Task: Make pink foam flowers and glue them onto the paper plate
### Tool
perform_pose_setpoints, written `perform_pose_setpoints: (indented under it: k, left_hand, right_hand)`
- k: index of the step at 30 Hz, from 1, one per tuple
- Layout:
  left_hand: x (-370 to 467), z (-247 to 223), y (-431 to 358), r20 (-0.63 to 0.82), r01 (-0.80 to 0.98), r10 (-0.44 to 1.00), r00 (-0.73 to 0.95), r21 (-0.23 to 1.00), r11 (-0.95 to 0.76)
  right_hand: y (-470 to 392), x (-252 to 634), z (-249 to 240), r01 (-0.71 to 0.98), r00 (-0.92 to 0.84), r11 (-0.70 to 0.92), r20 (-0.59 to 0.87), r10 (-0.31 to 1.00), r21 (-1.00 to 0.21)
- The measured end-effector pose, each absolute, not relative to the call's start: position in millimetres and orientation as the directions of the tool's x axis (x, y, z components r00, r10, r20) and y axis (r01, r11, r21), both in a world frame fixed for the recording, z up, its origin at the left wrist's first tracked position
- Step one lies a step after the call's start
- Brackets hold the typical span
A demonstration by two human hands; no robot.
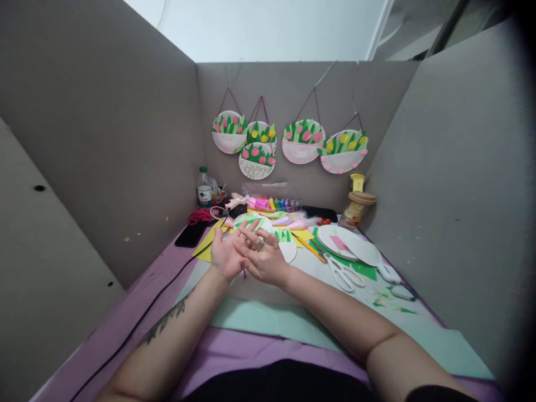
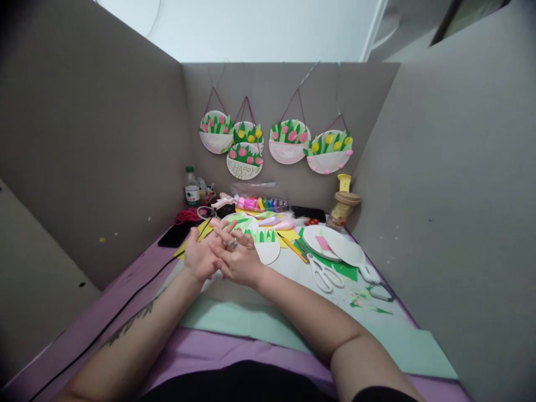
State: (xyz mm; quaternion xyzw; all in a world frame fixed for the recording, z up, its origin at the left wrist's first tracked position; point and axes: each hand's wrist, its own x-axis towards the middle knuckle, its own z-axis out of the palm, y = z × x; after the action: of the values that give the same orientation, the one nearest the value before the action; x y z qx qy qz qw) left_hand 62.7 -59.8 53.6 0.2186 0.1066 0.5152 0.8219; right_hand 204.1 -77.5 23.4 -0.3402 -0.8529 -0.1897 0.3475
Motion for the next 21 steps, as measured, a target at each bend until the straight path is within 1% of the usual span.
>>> perform_pose_setpoints:
  k: [3,6,8,10,13,16,19,21]
  left_hand:
    - [60.8,54.8,-58.8,0.058,-0.828,0.914,0.402,0.449,0.336]
    - [62.8,55.4,-60.1,0.016,-0.799,0.908,0.419,0.482,0.361]
    - [64.5,56.4,-61.8,-0.005,-0.772,0.894,0.448,0.503,0.389]
    - [64.2,57.6,-62.9,0.007,-0.773,0.891,0.454,0.500,0.390]
    - [62.2,57.5,-62.2,0.047,-0.807,0.906,0.422,0.475,0.351]
    - [62.5,55.9,-61.3,0.016,-0.795,0.904,0.426,0.483,0.366]
    - [62.9,56.1,-61.4,-0.017,-0.775,0.893,0.450,0.490,0.400]
    - [61.4,56.7,-60.8,0.007,-0.789,0.896,0.444,0.478,0.387]
  right_hand:
    - [-78.5,206.1,21.1,0.688,-0.555,0.719,0.713,0.428,0.103]
    - [-77.3,205.1,20.6,0.656,-0.576,0.748,0.709,0.408,0.102]
    - [-74.6,204.9,22.3,0.682,-0.550,0.726,0.718,0.427,0.091]
    - [-72.9,206.4,23.7,0.713,-0.521,0.695,0.734,0.435,0.095]
    - [-75.0,208.3,22.7,0.690,-0.542,0.713,0.743,0.391,0.128]
    - [-76.5,206.0,22.0,0.644,-0.581,0.751,0.731,0.356,0.146]
    - [-73.7,204.6,24.7,0.683,-0.557,0.717,0.733,0.390,0.138]
    - [-73.1,206.0,25.6,0.710,-0.543,0.690,0.734,0.407,0.142]
